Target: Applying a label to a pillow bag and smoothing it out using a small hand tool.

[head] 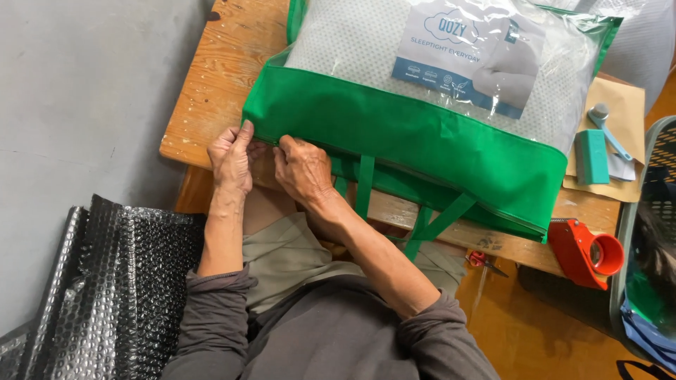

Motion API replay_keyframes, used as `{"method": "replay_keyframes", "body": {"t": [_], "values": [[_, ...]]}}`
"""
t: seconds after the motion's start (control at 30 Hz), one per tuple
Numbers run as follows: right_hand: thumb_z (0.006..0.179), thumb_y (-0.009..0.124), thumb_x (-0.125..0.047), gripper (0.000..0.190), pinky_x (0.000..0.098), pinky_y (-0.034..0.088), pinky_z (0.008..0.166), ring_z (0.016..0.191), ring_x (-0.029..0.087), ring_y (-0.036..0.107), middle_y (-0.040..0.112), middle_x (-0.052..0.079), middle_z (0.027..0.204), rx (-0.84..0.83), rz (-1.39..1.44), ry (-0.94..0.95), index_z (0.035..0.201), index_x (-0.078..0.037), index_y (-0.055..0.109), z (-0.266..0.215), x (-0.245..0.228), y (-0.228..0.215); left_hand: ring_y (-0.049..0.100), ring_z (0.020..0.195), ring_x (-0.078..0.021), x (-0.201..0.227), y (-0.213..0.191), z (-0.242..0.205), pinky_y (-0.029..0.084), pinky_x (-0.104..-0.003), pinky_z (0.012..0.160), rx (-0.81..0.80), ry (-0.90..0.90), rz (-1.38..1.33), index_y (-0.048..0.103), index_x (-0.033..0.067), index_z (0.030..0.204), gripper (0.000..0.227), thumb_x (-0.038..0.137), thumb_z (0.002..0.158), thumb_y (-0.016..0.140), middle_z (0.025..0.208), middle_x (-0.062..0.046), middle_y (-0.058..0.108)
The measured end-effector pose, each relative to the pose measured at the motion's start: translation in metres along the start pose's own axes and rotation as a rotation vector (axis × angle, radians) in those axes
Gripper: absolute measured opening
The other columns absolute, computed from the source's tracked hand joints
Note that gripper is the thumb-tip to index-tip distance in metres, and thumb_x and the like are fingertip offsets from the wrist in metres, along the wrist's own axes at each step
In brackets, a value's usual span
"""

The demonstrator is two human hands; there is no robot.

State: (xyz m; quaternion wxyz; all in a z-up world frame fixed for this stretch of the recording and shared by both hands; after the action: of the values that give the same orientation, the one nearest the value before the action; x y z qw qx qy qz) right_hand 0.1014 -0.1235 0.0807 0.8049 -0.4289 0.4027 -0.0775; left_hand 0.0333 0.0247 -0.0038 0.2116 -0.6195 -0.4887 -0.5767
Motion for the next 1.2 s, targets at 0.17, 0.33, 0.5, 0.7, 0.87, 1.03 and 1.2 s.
{"method": "replay_keyframes", "body": {"t": [0.17,0.33,0.5,0.7,0.87,1.03,1.2], "values": [[0.090,0.062,-0.034,0.019,0.0514,0.058,0.057,0.069,0.038,0.071,0.063,0.007,0.068,0.014,-0.050,0.007,0.081,-0.018,0.057,-0.015,0.021,-0.016,0.073,0.060,-0.0149,-0.014,-0.004,0.010,0.064,-0.029,0.061,0.006,0.027,0.016,0.067,0.0089,0.081,0.029,0.031,0.091,0.083,0.071,-0.008,0.071],[0.091,0.062,-0.032,0.019,0.0498,0.057,0.054,0.065,0.036,0.071,0.061,0.005,0.065,0.043,-0.118,-0.004,0.079,-0.019,0.055,-0.027,0.033,-0.039,0.073,0.059,-0.0151,-0.011,-0.004,0.011,0.065,-0.030,0.060,0.031,0.043,0.010,0.066,0.0078,0.083,0.030,0.031,0.091,0.083,0.071,-0.008,0.071],[0.091,0.062,-0.028,0.017,0.0468,0.056,0.050,0.058,0.034,0.070,0.059,0.005,0.063,0.098,-0.248,-0.019,0.078,-0.021,0.055,-0.042,0.051,-0.062,0.071,0.057,-0.0139,-0.015,-0.008,0.016,0.067,-0.033,0.059,0.114,0.018,-0.003,0.067,0.0096,0.084,0.031,0.035,0.091,0.082,0.070,-0.007,0.069],[0.090,0.067,-0.027,0.019,0.0488,0.053,0.047,0.055,0.038,0.066,0.056,0.007,0.061,0.142,-0.183,-0.005,0.077,-0.018,0.056,-0.062,0.075,-0.082,0.069,0.059,-0.0145,-0.020,-0.012,0.022,0.066,-0.039,0.065,0.205,0.072,0.042,0.068,0.0127,0.084,0.030,0.039,0.091,0.082,0.069,-0.004,0.066],[0.091,0.075,-0.023,0.017,0.0388,0.055,0.051,0.060,0.032,0.069,0.062,0.006,0.062,0.184,0.122,0.049,0.081,-0.016,0.063,-0.069,0.055,-0.135,0.074,0.071,-0.0214,0.003,0.004,-0.005,0.067,-0.048,0.075,0.253,0.076,-0.021,0.063,0.0079,0.094,0.041,0.045,0.090,0.082,0.081,-0.010,0.067],[0.100,0.067,-0.019,0.008,0.0413,0.055,0.064,0.073,0.035,0.070,0.067,0.013,0.074,0.241,0.180,0.219,0.096,-0.013,0.070,-0.081,0.092,-0.154,0.073,0.089,-0.0430,0.009,0.047,-0.060,0.058,-0.063,0.088,0.234,0.061,-0.027,0.054,-0.0026,0.111,0.072,0.062,0.089,0.079,0.097,-0.023,0.062],[0.094,0.067,-0.011,0.015,0.0408,0.056,0.075,0.076,0.023,0.069,0.070,0.012,0.073,0.095,0.413,0.374,0.104,-0.011,0.078,-0.076,0.106,-0.126,0.074,0.087,-0.0323,-0.002,0.123,-0.122,0.060,-0.055,0.087,-0.097,-0.178,-0.030,0.063,-0.0017,0.108,0.054,0.029,0.077,0.095,0.094,-0.014,0.067]]}}
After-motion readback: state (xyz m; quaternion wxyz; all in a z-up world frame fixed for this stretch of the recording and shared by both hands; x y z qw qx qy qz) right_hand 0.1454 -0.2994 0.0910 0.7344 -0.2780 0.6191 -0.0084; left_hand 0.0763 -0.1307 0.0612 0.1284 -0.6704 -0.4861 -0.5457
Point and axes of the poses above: each hand's wrist, its own z-axis towards the middle knuckle, its own y-axis out of the palm, x = y × z, the point moved 4 cm from there along z, towards the middle knuckle
